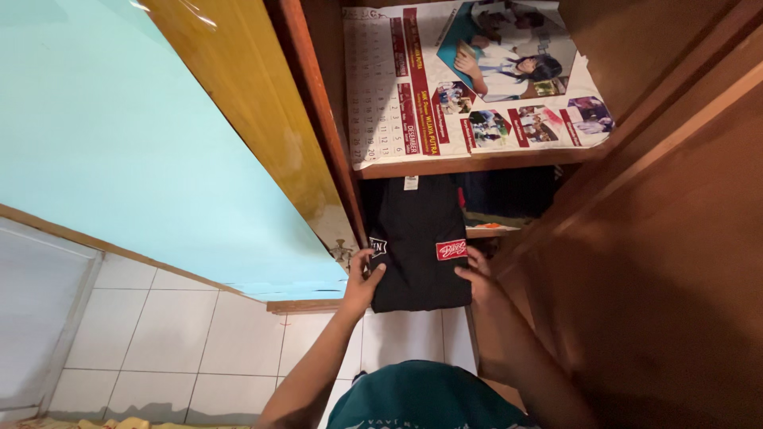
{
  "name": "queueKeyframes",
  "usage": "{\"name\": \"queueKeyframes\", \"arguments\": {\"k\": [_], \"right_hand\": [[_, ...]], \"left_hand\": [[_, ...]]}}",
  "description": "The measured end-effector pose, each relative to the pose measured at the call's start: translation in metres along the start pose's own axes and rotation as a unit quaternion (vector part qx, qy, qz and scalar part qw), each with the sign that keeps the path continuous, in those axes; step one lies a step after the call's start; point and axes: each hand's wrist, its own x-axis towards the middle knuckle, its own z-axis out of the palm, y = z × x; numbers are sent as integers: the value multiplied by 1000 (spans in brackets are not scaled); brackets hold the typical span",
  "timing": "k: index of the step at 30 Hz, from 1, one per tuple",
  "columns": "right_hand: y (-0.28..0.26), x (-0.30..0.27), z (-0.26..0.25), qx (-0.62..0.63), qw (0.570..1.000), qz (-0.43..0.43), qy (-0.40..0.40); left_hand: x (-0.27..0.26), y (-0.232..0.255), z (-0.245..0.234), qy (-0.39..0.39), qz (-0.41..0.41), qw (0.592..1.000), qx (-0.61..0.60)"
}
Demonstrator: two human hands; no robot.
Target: The person picks up shirts from a wardrobe shelf and folds them one at a time on the bed.
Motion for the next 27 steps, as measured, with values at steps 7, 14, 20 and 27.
{"name": "queueKeyframes", "arguments": {"k": [7,14,20,27], "right_hand": [[7,25,-14,-5,995,-96,4],[25,23,-29,-63,991,-111,-41],[40,15,-36,-71,994,-38,-80],[-3,30,-28,-135,979,-100,-117]], "left_hand": [[17,-3,4,-51,25,998,5],[4,14,9,-47,46,996,58],[-8,11,-12,-109,-15,994,21],[13,0,-9,-73,51,993,82]]}}
